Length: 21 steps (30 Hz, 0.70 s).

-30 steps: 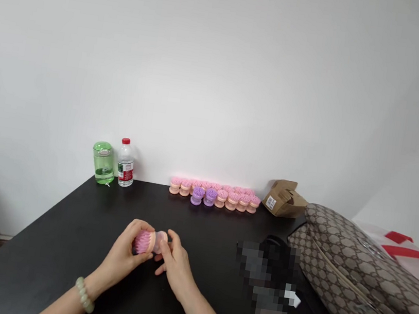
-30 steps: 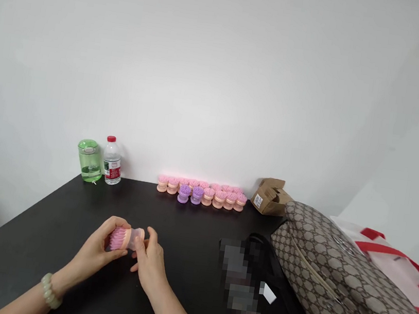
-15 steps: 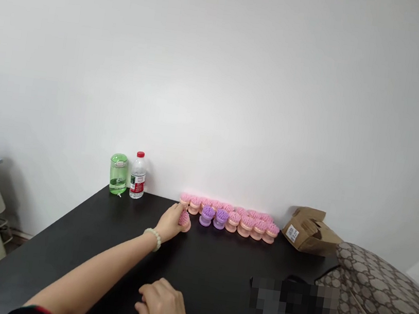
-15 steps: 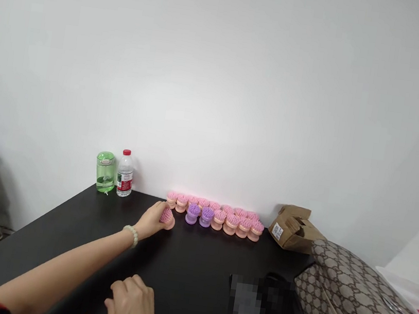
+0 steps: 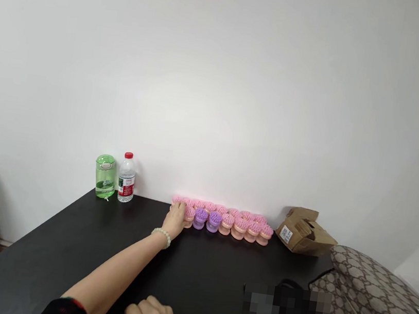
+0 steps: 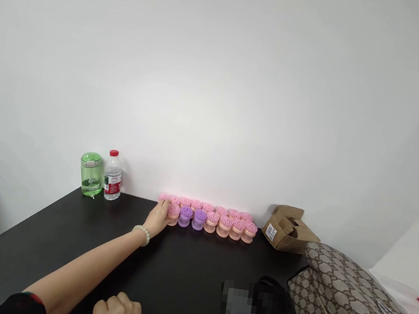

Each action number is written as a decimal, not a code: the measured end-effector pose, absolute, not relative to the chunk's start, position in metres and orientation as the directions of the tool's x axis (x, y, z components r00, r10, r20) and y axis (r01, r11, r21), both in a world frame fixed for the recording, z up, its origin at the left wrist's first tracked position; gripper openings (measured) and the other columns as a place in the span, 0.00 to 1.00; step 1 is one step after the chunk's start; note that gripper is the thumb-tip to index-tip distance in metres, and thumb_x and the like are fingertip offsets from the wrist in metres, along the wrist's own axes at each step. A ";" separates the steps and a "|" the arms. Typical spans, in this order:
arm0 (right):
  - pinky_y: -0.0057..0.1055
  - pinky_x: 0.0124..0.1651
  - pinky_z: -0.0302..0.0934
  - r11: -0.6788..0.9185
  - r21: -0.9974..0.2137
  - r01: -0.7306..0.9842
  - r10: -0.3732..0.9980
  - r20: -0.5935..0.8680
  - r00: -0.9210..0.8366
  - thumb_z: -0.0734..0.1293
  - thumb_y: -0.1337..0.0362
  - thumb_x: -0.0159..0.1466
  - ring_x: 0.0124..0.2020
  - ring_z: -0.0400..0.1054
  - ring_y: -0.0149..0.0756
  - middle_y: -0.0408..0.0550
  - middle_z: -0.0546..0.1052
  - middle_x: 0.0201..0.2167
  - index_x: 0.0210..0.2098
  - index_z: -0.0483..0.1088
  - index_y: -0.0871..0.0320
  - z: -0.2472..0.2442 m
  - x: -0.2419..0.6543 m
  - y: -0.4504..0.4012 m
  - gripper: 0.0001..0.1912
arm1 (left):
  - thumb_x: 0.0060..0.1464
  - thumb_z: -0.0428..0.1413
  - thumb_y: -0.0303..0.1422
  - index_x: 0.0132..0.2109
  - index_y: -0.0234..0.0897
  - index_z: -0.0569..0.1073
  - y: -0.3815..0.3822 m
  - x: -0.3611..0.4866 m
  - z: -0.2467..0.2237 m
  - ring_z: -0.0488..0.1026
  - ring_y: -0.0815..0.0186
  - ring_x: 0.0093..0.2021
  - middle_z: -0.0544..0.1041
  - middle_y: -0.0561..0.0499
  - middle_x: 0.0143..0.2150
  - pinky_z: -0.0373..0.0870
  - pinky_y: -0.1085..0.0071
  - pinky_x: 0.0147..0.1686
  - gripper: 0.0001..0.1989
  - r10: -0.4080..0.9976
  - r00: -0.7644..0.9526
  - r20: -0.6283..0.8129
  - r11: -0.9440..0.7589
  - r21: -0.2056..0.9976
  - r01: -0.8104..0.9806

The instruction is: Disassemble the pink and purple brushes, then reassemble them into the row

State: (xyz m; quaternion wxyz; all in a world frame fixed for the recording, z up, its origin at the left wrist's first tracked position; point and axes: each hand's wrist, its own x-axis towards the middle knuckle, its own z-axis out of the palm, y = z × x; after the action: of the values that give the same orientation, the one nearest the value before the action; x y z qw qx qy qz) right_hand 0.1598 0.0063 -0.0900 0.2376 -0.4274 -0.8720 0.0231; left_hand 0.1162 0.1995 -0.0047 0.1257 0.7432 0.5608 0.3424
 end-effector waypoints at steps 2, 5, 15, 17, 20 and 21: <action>0.30 0.24 0.60 0.617 -0.241 0.749 0.774 0.357 -0.522 0.78 0.59 0.53 0.31 0.76 0.43 0.44 0.81 0.26 0.28 0.75 0.53 -0.082 0.161 0.006 0.10 | 0.51 0.59 0.22 0.53 0.38 0.65 0.193 0.108 -0.005 0.67 0.53 0.57 0.68 0.41 0.54 0.63 0.59 0.56 0.22 0.917 0.120 0.380 -0.345 0.605 0.718; 0.30 0.29 0.64 0.605 -0.253 0.755 0.790 0.307 -0.531 0.77 0.62 0.54 0.33 0.77 0.43 0.44 0.82 0.29 0.32 0.76 0.53 -0.060 0.165 0.000 0.08 | 0.46 0.62 0.22 0.52 0.39 0.67 0.176 0.089 -0.004 0.67 0.53 0.56 0.67 0.43 0.53 0.65 0.58 0.56 0.26 0.921 0.111 0.373 -0.351 0.672 0.652; 0.32 0.38 0.68 0.534 -0.370 0.760 0.837 0.361 -0.413 0.72 0.68 0.59 0.38 0.77 0.42 0.45 0.82 0.33 0.35 0.78 0.54 -0.016 0.184 -0.005 0.04 | 0.47 0.61 0.34 0.48 0.42 0.73 0.051 0.007 -0.011 0.74 0.54 0.49 0.71 0.45 0.50 0.78 0.62 0.40 0.19 0.936 0.155 0.315 -0.351 0.862 0.366; 0.32 0.40 0.68 0.525 -0.419 0.741 0.838 0.407 -0.363 0.72 0.70 0.59 0.37 0.76 0.41 0.45 0.82 0.33 0.35 0.78 0.54 -0.017 0.187 -0.001 0.05 | 0.49 0.61 0.34 0.49 0.44 0.73 0.034 -0.007 -0.017 0.73 0.53 0.50 0.70 0.46 0.51 0.78 0.61 0.41 0.18 0.923 0.130 0.363 -0.383 0.830 0.406; 0.30 0.41 0.68 0.488 -0.458 0.743 0.851 0.441 -0.287 0.71 0.72 0.59 0.37 0.76 0.38 0.44 0.82 0.33 0.36 0.78 0.55 -0.018 0.193 0.006 0.08 | 0.50 0.59 0.34 0.49 0.45 0.72 0.023 -0.021 -0.024 0.73 0.53 0.50 0.69 0.46 0.52 0.79 0.60 0.41 0.17 0.905 0.092 0.416 -0.405 0.770 0.493; 0.29 0.40 0.68 0.470 -0.472 0.746 0.856 0.449 -0.256 0.71 0.73 0.59 0.37 0.76 0.37 0.44 0.82 0.34 0.37 0.78 0.55 -0.017 0.196 0.009 0.09 | 0.51 0.58 0.35 0.49 0.44 0.72 0.023 -0.024 -0.025 0.73 0.53 0.49 0.69 0.46 0.52 0.79 0.60 0.41 0.16 0.898 0.087 0.432 -0.412 0.753 0.512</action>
State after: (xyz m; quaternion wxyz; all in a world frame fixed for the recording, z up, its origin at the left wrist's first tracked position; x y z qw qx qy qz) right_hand 0.1960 0.0092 -0.0166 0.3374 -0.5081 -0.7882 0.0819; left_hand -0.0239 0.0226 -0.0251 0.2115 0.7064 0.4990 0.4553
